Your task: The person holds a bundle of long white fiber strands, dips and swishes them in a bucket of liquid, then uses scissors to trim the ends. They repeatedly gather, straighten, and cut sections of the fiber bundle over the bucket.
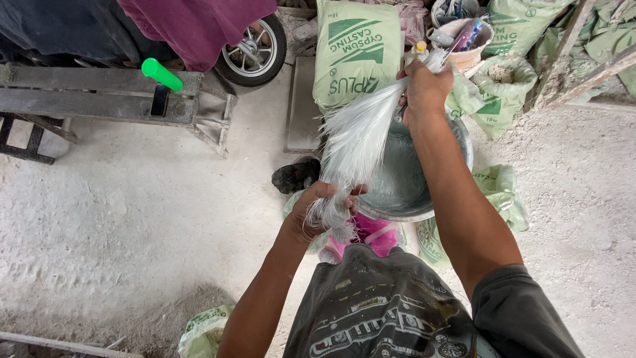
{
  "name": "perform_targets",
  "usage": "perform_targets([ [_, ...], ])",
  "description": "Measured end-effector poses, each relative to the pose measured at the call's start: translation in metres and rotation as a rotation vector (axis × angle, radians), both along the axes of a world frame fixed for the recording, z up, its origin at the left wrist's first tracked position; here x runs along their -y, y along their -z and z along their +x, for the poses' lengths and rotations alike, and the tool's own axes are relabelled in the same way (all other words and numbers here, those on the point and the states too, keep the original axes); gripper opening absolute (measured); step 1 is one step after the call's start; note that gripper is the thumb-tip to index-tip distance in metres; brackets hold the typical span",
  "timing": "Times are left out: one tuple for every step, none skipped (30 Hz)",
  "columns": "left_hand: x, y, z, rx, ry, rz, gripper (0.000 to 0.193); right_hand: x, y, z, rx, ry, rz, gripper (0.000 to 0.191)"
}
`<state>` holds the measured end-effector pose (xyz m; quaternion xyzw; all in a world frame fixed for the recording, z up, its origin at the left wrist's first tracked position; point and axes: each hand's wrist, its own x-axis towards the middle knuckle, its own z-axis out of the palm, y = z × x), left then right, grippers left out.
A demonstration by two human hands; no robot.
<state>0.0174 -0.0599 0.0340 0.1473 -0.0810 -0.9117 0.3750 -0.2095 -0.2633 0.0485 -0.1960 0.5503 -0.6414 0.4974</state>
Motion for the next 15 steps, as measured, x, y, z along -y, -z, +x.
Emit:
perform_targets([
  [0.001, 0.001, 0.000, 0.002, 0.011, -0.025, 0.067, -0.001, 0.000, 0.001, -0.004, 0.001, 0.003, 0.042],
  [0.002, 0.002, 0.001, 0.071, -0.018, 0.008, 0.065, -0.002, 0.001, 0.001, -0.009, 0.001, 0.006, 0.042],
  [0.003, 0.003, 0.001, 0.141, -0.048, 0.040, 0.064, -0.002, 0.001, 0.002, -0.017, 0.000, -0.009, 0.043],
  [0.004, 0.005, 0.001, 0.211, -0.077, 0.071, 0.063, -0.003, 0.002, 0.002, -0.025, 0.001, -0.025, 0.044],
  [0.005, 0.008, 0.001, 0.276, -0.087, 0.062, 0.058, -0.003, 0.002, 0.003, -0.033, 0.002, -0.041, 0.045],
  [0.007, 0.011, 0.000, 0.342, -0.098, 0.053, 0.053, -0.003, 0.003, 0.003, -0.045, 0.002, -0.081, 0.046],
  [0.008, 0.015, -0.001, 0.406, -0.108, 0.046, 0.048, -0.002, 0.004, 0.003, -0.057, 0.001, -0.119, 0.048],
  [0.010, 0.018, -0.003, 0.489, -0.116, -0.017, 0.042, -0.001, 0.004, 0.002, -0.069, 0.001, -0.158, 0.050],
  [0.011, 0.022, -0.004, 0.571, -0.124, -0.082, 0.035, 0.001, 0.005, 0.002, -0.060, 0.000, -0.172, 0.051],
  [0.012, 0.025, -0.004, 0.653, -0.132, -0.147, 0.029, 0.003, 0.006, 0.000, -0.050, -0.003, -0.187, 0.052],
  [0.013, 0.027, -0.005, 0.655, -0.125, -0.174, 0.026, 0.005, 0.008, -0.001, -0.040, -0.004, -0.201, 0.053],
  [0.013, 0.029, -0.005, 0.657, -0.117, -0.201, 0.022, 0.008, 0.009, -0.004, -0.033, -0.015, -0.162, 0.053],
  [0.014, 0.031, -0.004, 0.658, -0.111, -0.229, 0.019, 0.010, 0.011, -0.006, -0.026, -0.028, -0.125, 0.053],
  [0.015, 0.032, -0.004, 0.668, -0.089, -0.276, 0.018, 0.012, 0.014, -0.009, -0.020, -0.043, -0.087, 0.053],
  [0.015, 0.033, -0.003, 0.679, -0.067, -0.322, 0.018, 0.014, 0.017, -0.013, -0.004, -0.041, -0.067, 0.046],
])
